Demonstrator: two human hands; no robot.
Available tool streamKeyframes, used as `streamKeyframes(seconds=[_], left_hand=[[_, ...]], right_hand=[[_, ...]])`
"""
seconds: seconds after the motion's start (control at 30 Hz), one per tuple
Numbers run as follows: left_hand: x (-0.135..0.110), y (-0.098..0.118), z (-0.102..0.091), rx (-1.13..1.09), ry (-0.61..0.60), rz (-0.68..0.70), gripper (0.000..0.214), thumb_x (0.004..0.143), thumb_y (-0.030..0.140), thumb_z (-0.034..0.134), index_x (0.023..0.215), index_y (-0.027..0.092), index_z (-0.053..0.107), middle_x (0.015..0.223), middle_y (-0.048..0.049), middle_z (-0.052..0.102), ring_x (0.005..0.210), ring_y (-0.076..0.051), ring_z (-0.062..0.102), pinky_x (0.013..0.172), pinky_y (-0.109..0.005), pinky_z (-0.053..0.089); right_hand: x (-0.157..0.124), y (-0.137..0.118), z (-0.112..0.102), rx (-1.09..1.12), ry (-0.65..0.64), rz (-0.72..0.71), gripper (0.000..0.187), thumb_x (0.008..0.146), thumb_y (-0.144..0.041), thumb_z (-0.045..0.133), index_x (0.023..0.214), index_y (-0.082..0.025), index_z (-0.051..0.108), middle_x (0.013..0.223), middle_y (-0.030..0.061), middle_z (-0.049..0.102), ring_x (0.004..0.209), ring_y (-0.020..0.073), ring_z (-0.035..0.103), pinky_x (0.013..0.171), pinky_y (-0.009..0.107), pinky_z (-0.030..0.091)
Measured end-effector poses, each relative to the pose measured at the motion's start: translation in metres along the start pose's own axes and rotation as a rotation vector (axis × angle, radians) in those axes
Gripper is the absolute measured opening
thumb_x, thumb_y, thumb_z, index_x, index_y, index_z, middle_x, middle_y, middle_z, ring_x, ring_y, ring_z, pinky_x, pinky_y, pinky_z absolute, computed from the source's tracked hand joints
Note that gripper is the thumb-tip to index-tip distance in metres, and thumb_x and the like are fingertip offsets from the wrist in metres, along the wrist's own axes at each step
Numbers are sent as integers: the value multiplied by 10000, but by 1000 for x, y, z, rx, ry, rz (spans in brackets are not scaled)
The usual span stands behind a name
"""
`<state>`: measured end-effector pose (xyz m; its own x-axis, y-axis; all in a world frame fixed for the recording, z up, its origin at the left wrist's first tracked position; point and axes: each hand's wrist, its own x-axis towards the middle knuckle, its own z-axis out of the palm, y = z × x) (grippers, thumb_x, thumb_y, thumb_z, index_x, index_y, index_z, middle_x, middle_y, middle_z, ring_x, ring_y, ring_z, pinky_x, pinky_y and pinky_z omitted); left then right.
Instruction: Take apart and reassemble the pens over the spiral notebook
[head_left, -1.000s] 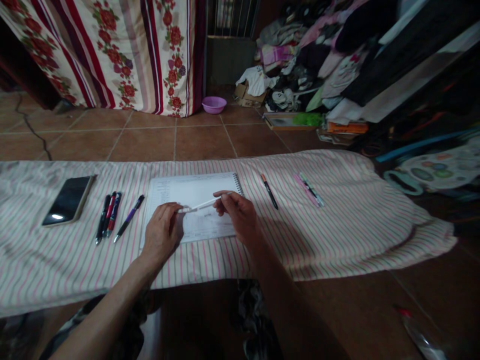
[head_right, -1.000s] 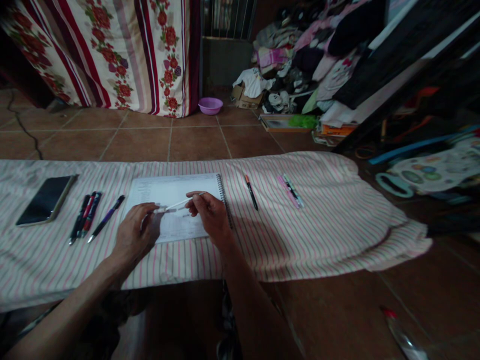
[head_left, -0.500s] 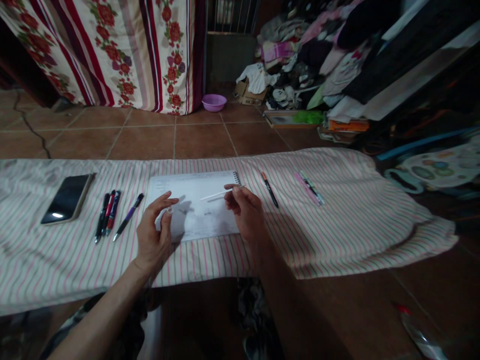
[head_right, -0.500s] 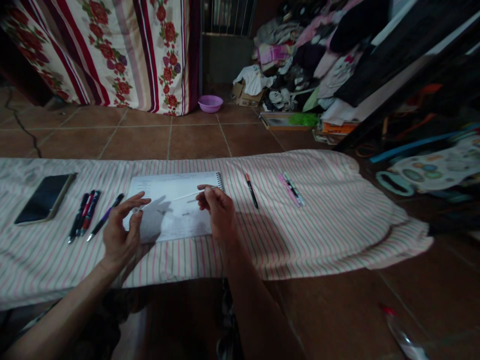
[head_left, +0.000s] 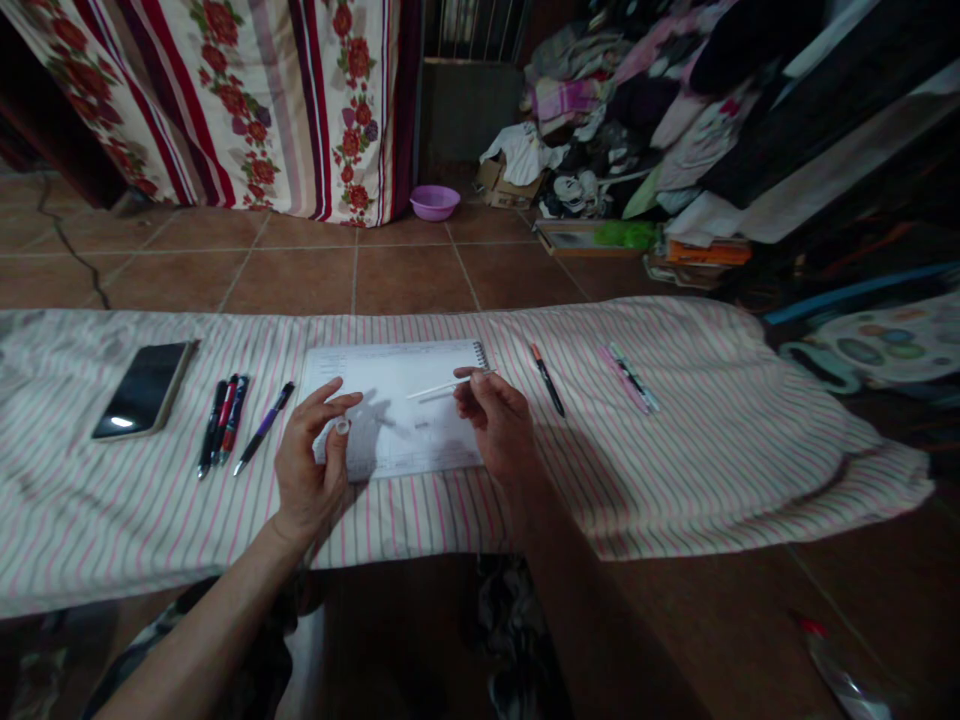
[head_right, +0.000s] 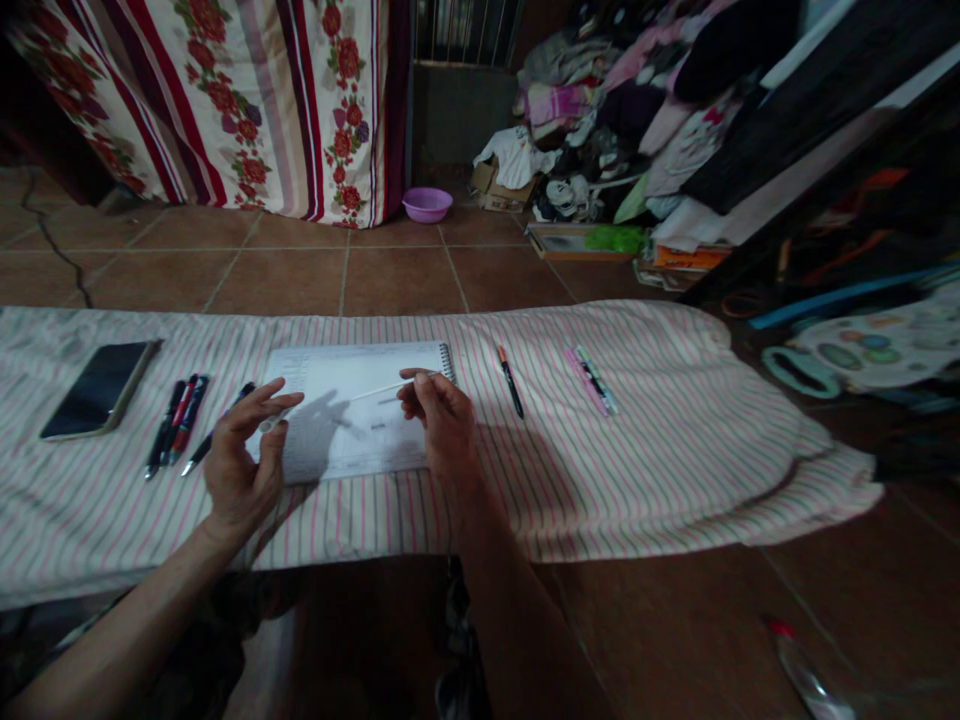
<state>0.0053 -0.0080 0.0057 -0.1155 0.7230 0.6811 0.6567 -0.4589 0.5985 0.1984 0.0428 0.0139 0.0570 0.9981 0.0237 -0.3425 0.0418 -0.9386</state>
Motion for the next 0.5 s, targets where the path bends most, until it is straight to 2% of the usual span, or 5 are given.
streamKeyframes(seconds=[0.13, 0.3, 0.4, 0.5], left_hand=[[-1, -1, 0, -1, 3, 31, 142, 849, 167, 443, 985, 201, 470, 987, -61, 648, 1122, -211, 526, 939, -452, 423], [2, -3, 0, 125, -12, 42, 170, 852, 176, 436, 998, 189, 522, 993, -68, 638, 1075, -208, 546, 935, -431, 421], [4, -5, 0, 176, -43, 49, 175, 842, 167, 452, 984, 180, 553, 1000, -74, 632, 1026, -199, 560, 916, -398, 431], [4, -8, 0, 204, -71, 55, 176, 836, 166, 459, 984, 173, 554, 988, -76, 633, 1005, -198, 563, 895, -384, 442]], right_hand=[[0, 2, -1, -21, -8, -8, 236, 762, -402, 587, 819, -179, 640, 650, -2, 597, 542, 82, 504, 488, 218, 396], [1, 8, -1, -109, -48, -15, 256, 780, -413, 567, 853, -180, 644, 744, 27, 653, 597, 102, 563, 546, 241, 467], [0, 9, -2, -276, -110, -59, 257, 796, -393, 549, 922, -189, 640, 795, 40, 678, 667, 129, 606, 594, 269, 501], [-2, 10, -4, -599, -230, -178, 240, 794, -323, 563, 995, -211, 632, 892, 50, 679, 737, 150, 619, 671, 302, 509]])
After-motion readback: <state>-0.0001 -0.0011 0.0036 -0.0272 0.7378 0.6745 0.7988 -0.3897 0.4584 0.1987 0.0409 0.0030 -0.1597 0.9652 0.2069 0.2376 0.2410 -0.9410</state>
